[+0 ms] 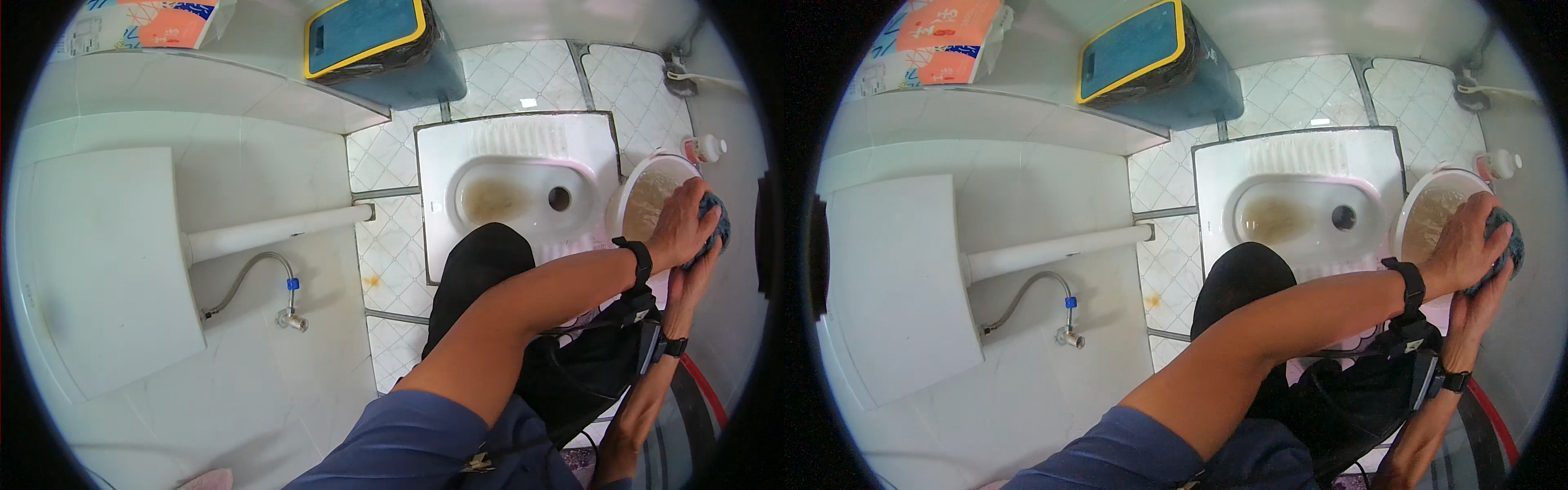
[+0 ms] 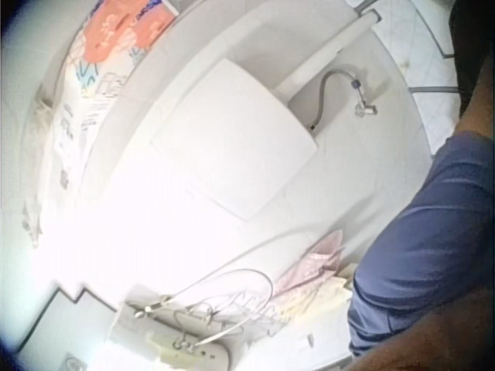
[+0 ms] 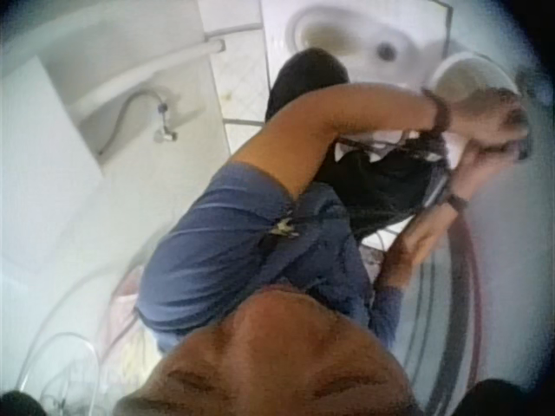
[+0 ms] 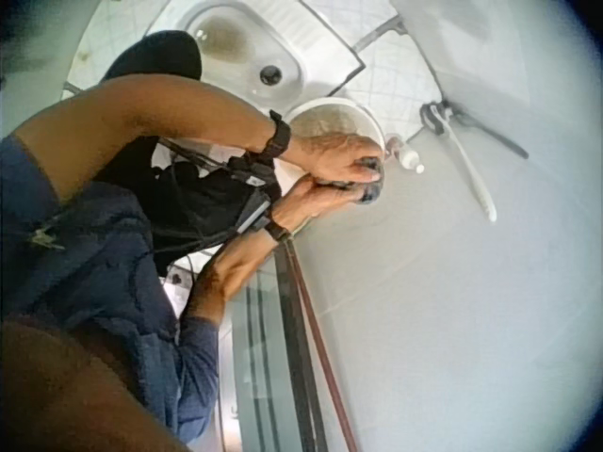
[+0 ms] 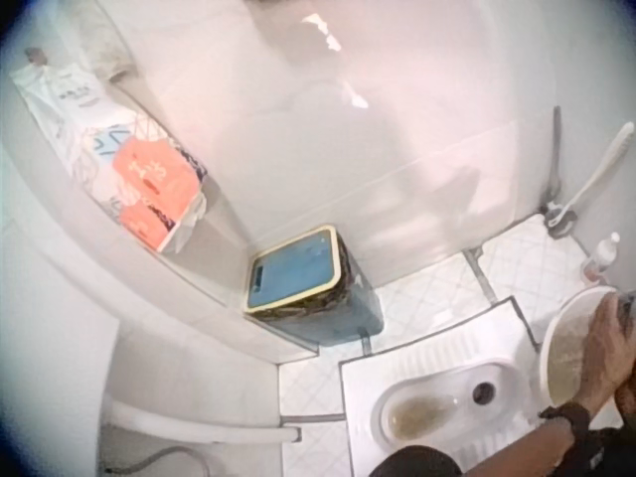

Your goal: The person cleans a bathroom floor and surfaces with a cloth, periodically rinsing and wringing the cloth in a bucket of water, and then picks up a brush to scrub the water in the bucket.

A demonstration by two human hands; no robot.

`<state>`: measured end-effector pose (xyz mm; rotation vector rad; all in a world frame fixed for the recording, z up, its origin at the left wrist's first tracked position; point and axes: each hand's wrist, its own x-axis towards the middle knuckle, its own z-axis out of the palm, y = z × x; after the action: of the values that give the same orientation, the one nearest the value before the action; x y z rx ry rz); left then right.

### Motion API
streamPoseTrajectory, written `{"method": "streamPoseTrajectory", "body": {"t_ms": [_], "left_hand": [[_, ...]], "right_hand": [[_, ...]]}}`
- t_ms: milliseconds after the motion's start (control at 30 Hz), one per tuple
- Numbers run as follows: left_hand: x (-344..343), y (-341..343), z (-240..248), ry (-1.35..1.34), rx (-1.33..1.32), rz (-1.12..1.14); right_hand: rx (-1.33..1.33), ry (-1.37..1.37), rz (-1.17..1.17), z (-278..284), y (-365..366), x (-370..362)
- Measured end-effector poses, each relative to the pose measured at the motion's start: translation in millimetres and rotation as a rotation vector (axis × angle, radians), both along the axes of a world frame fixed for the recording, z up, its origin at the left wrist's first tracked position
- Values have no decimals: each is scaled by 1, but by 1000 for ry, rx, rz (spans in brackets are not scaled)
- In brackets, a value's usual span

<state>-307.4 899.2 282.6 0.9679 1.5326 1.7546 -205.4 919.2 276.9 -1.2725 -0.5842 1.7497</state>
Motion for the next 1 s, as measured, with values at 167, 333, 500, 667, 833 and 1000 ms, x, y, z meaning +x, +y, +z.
{"method": "streamPoseTrajectory", "body": {"t_ms": [167, 333, 500, 667, 833, 1000], "left_hand": [[33, 12, 5, -454, -120, -60], [16, 18, 1, -815, -206, -157], [-2, 15, 20, -858, -120, -219], [-5, 15, 22, -873, -224, -235], [5, 24, -18, -834, -210, -168], [16, 24, -18, -682, -278, -192]], "right_hand": [[417, -472, 134, -1, 19, 23], [904, -933, 364, 0, 17, 23], [1163, -933, 461, 14, 17, 14], [1169, -934, 454, 18, 12, 8], [1049, -986, 418, 28, 1, -11], [1045, -1022, 450, 33, 2, -1]]}}
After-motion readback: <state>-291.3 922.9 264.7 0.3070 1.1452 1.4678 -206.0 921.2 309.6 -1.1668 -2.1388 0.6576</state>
